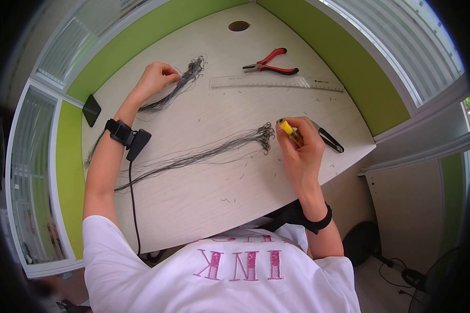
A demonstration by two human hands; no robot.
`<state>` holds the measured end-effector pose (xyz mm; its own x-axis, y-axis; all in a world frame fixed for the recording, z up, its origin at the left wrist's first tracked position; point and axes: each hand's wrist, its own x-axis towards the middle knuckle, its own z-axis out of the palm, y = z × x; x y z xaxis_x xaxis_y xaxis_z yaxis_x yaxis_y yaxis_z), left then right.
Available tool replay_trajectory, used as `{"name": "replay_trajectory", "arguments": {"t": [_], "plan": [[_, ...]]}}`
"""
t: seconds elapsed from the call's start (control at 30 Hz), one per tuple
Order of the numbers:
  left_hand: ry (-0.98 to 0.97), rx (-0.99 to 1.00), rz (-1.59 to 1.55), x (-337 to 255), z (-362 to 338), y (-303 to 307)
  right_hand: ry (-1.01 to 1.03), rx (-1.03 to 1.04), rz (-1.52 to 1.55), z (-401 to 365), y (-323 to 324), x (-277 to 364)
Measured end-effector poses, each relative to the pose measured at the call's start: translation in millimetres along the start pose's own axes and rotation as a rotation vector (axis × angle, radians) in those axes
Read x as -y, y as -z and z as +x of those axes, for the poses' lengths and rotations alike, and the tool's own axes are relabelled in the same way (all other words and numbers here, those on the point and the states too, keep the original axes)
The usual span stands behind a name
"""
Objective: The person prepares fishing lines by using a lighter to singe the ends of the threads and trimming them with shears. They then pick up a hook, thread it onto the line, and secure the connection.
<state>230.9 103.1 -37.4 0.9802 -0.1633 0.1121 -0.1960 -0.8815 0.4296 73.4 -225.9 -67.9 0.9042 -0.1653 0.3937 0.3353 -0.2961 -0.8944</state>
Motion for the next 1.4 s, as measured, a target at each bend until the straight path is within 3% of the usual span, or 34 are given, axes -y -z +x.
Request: {"name": "replay_trajectory", "arguments": {"t": [0.4,0.57,0.7,0.8,0.87,0.9,1.07,1.2,1.27,1.4], "plan": [[0.128,0.096,0.062,-14,8,3,0.017,-0.013,0.008,-1,0,-3],[0.075,-0.139,0.223,-5,6,16,0.016,0.002,-0.027,-1,3,1],[-0.003,-0.163,0.274,-3,3,29,-0.011,0.000,-0.011,-1,3,6],[-0.070,-0.167,0.156,-6,0,35,-0.005,0.000,-0.012,-1,3,5],[0.046,-0.110,-0.179,-16,-7,40,0.006,-0.010,0.011,-1,2,-1],[0.042,-0.109,-0.178,-26,-12,43,0.019,-0.018,0.035,-2,1,-2],[-0.212,-0.061,-0.530,-93,-52,38,0.113,0.052,0.027,2,-6,18],[-0.247,-0.056,-0.425,-114,-62,42,0.201,0.166,0.042,7,-12,42],[-0.371,-0.282,-0.142,-105,-57,51,0.213,0.171,0.037,7,-13,45],[-0.272,-0.485,-0.034,-109,-64,83,0.163,0.159,0.093,2,-11,37]]}}
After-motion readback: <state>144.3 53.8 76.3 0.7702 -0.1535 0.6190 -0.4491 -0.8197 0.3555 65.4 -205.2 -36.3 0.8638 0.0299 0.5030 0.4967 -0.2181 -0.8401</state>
